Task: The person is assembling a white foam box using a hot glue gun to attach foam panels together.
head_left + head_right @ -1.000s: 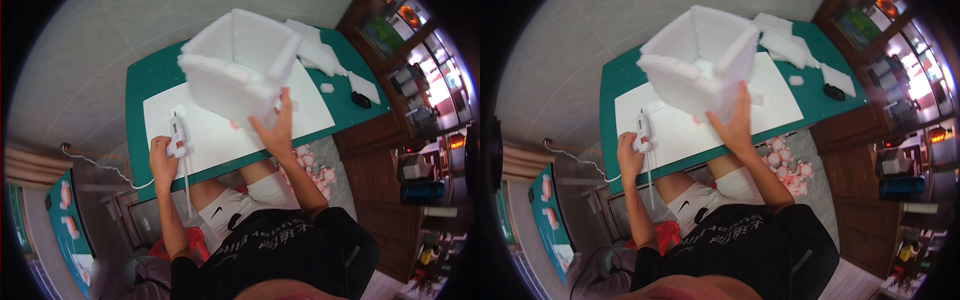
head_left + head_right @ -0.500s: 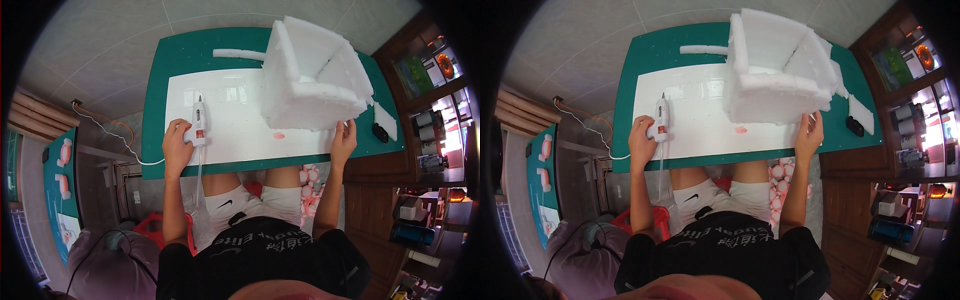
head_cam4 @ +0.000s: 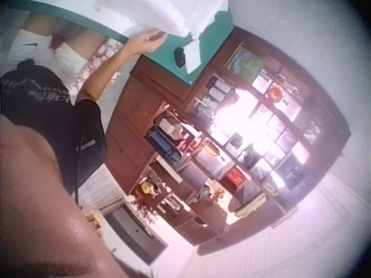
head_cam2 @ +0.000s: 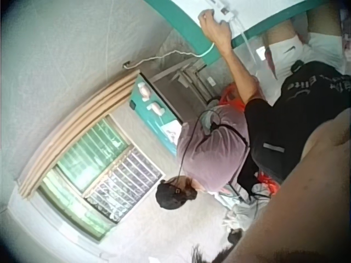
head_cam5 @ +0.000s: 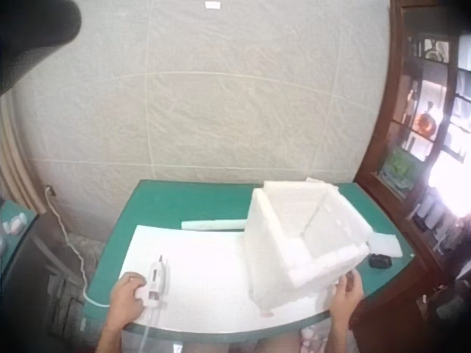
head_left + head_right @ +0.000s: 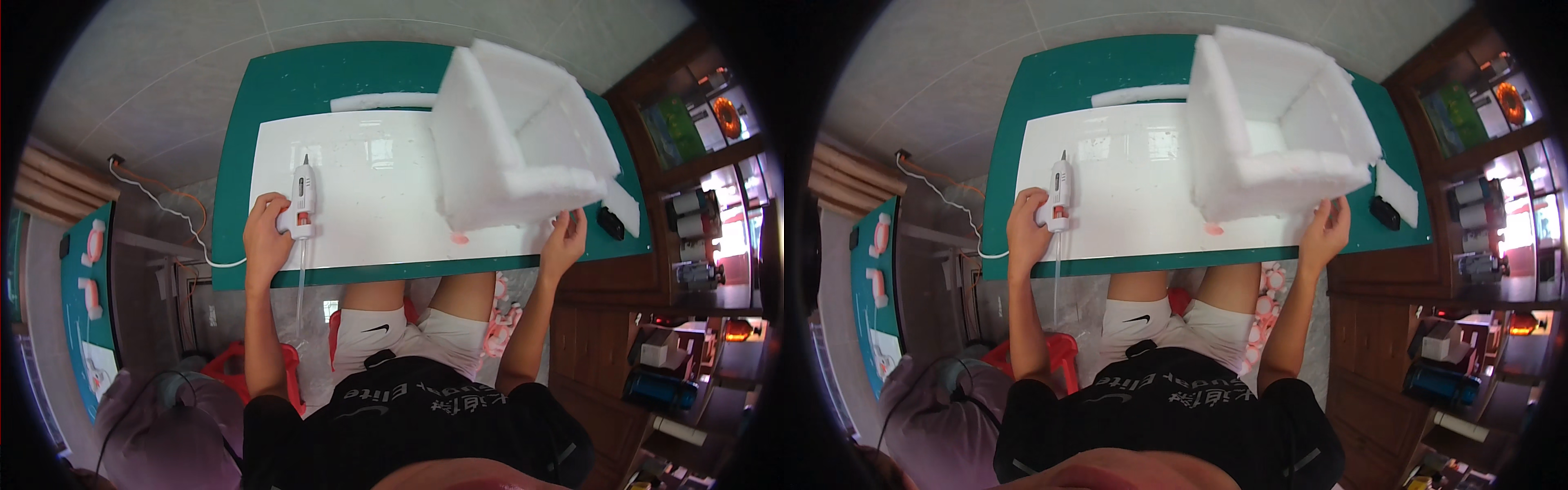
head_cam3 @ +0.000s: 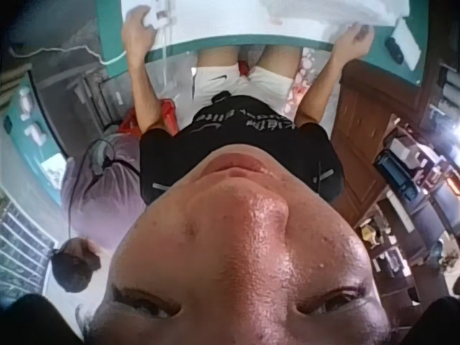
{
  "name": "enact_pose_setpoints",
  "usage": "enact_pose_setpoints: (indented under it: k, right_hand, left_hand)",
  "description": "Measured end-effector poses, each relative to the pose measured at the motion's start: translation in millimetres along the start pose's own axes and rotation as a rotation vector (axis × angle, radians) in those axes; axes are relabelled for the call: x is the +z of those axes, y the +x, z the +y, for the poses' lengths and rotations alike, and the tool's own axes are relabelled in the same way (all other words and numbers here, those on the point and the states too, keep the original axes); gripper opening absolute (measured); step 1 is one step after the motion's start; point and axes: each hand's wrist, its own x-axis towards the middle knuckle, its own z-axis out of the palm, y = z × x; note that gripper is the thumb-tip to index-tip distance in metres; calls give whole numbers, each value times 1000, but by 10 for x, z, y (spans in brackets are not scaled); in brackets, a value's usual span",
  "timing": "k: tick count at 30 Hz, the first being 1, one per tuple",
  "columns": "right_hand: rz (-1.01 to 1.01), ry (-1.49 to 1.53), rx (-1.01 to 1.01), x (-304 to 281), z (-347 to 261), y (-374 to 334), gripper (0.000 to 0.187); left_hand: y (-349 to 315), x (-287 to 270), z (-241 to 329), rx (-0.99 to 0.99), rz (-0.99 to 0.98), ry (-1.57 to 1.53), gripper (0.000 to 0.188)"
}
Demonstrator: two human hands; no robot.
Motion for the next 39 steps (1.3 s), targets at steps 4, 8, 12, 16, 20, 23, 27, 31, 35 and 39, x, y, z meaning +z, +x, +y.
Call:
enact_pose_setpoints:
  k: [4,8,12,16,20,23,27,31,35,39]
  right_hand:
    - [17,23,24,-145,38,10,34]
    - [68,-13,30,-135,43,-42,34]
    - [79,2,9,-134,40,-46,34]
    - [93,12,6,-162,39,-48,34]
    - [95,10,23,-144,100,-51,35]
    - [77,-1,30,-139,53,-84,34]
    - [25,-3,24,-151,-5,-127,34]
    - [-18,-7,55,-214,8,-122,33]
    - [14,28,43,-184,-11,-135,33]
    - [-6,41,10,-153,-72,-199,32]
  left_hand:
    - [119,-111,-42,83,-142,-172,37]
    - [305,-285,-122,18,-333,-171,47]
    - [492,-426,-123,152,-404,-53,47]
    - [972,-427,34,316,-449,87,40]
    - [1696,128,518,466,-489,92,38]
    - [2149,849,680,485,-461,280,47]
    - [2644,1526,438,453,-486,400,41]
    - [2867,1379,451,503,-444,361,33]
    - [2876,688,596,289,-435,149,34]
    - [2483,145,975,122,-447,-220,47]
